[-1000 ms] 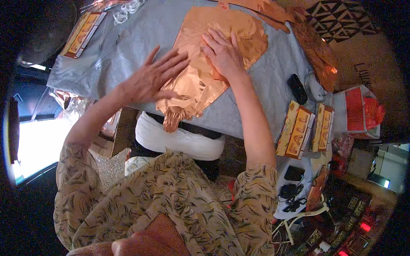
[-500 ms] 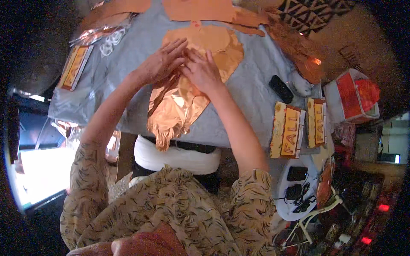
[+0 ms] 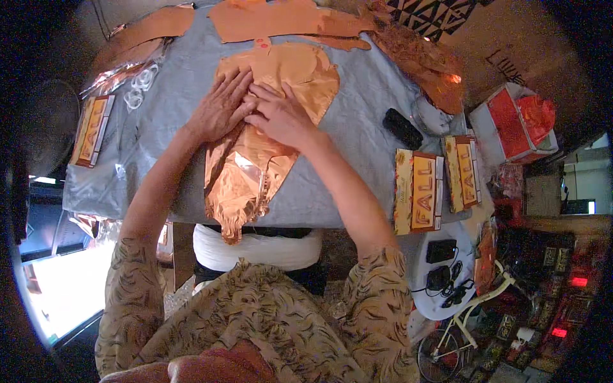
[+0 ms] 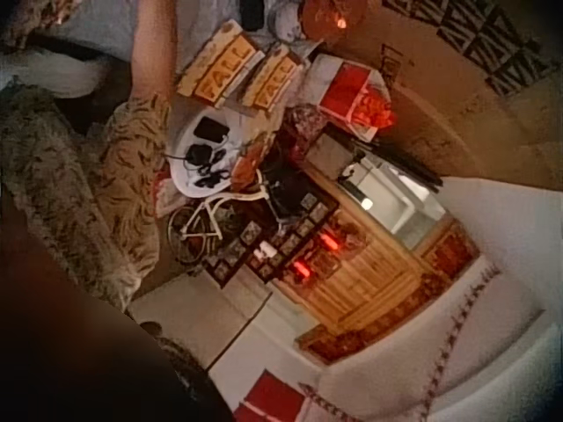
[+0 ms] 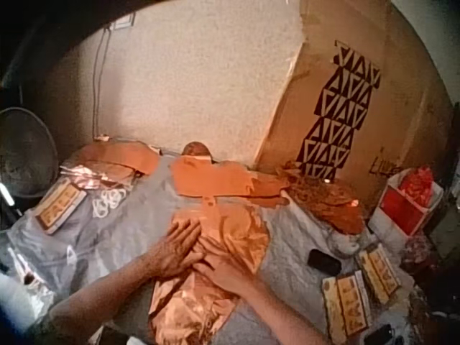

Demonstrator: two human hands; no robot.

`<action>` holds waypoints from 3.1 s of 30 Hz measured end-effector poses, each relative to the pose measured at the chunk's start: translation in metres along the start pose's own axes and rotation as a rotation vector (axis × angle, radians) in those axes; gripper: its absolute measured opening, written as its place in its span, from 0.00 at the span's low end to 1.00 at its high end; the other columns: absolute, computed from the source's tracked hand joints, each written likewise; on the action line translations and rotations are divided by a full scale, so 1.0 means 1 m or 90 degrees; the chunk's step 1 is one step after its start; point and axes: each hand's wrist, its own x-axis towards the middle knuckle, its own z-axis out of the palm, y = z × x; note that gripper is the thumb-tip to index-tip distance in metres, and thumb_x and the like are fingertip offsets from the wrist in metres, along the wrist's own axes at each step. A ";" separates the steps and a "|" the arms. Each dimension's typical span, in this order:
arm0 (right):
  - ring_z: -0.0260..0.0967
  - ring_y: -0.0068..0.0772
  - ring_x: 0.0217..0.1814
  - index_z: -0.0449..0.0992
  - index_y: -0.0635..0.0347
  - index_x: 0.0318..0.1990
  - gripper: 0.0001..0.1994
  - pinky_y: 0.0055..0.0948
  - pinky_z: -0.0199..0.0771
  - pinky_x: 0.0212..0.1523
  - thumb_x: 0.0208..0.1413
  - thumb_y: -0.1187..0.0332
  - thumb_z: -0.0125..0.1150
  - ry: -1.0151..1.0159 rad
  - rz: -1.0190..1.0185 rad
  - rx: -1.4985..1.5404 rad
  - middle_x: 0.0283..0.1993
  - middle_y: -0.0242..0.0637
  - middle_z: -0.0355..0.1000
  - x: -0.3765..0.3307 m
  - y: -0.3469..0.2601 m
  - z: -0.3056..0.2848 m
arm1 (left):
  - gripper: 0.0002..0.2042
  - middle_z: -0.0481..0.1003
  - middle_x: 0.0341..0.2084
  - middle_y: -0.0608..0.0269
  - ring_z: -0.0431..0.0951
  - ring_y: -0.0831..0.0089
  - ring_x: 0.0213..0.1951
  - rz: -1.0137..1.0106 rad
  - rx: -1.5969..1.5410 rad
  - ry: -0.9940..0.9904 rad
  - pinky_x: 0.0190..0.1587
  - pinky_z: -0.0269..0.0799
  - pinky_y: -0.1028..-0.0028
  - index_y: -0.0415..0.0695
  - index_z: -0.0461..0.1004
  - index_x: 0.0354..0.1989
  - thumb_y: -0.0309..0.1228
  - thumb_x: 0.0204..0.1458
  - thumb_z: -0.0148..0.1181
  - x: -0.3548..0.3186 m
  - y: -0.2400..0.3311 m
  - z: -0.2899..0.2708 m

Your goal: Folding a metallic letter 'A' balloon into a small square for storage or packaging.

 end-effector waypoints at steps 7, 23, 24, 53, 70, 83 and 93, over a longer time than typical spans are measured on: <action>0.82 0.49 0.48 0.81 0.65 0.48 0.21 0.41 0.79 0.49 0.62 0.54 0.65 0.166 0.314 0.044 0.48 0.53 0.82 0.031 0.107 -0.052 | 0.33 0.58 0.75 0.44 0.55 0.47 0.76 0.025 0.070 0.024 0.77 0.47 0.52 0.36 0.60 0.73 0.51 0.71 0.43 0.003 0.007 -0.005; 0.83 0.47 0.44 0.84 0.62 0.30 0.19 0.41 0.80 0.45 0.46 0.52 0.77 0.058 0.383 -0.001 0.38 0.49 0.83 0.098 0.142 -0.063 | 0.25 0.57 0.74 0.42 0.55 0.44 0.75 0.019 0.053 -0.003 0.77 0.46 0.48 0.53 0.63 0.74 0.41 0.70 0.46 0.000 0.009 -0.012; 0.83 0.49 0.45 0.84 0.64 0.32 0.20 0.43 0.80 0.46 0.46 0.53 0.76 0.004 0.408 -0.018 0.38 0.51 0.83 0.108 0.126 -0.067 | 0.24 0.60 0.72 0.41 0.58 0.43 0.73 0.028 0.061 0.033 0.75 0.49 0.48 0.52 0.65 0.72 0.43 0.70 0.46 -0.004 0.004 -0.013; 0.81 0.33 0.26 0.76 0.74 0.23 0.17 0.35 0.81 0.31 0.53 0.64 0.63 -0.015 0.265 -0.043 0.20 0.48 0.76 0.170 0.000 -0.029 | 0.23 0.70 0.61 0.47 0.63 0.47 0.68 0.051 0.038 0.038 0.72 0.56 0.50 0.53 0.72 0.67 0.44 0.65 0.52 0.005 0.012 -0.006; 0.38 0.54 0.86 0.57 0.50 0.78 0.30 0.72 0.29 0.77 0.73 0.51 0.42 -0.058 0.187 -0.256 0.84 0.42 0.47 -0.022 0.032 -0.011 | 0.25 0.68 0.66 0.55 0.60 0.55 0.72 0.063 0.027 0.095 0.77 0.46 0.53 0.54 0.71 0.69 0.43 0.65 0.48 0.003 0.007 -0.001; 0.39 0.53 0.86 0.51 0.41 0.81 0.31 0.70 0.29 0.78 0.74 0.48 0.40 -0.076 0.152 -0.249 0.84 0.40 0.47 -0.015 0.022 -0.012 | 0.23 0.68 0.65 0.51 0.61 0.54 0.72 0.077 0.064 0.115 0.77 0.47 0.53 0.52 0.73 0.66 0.43 0.65 0.49 0.005 0.009 -0.004; 0.37 0.54 0.86 0.50 0.37 0.81 0.30 0.71 0.26 0.78 0.75 0.46 0.36 -0.107 0.152 -0.217 0.85 0.39 0.45 -0.012 0.022 -0.012 | 0.23 0.67 0.65 0.50 0.61 0.52 0.72 0.072 0.058 0.142 0.76 0.48 0.51 0.56 0.74 0.66 0.44 0.65 0.49 0.004 0.008 0.001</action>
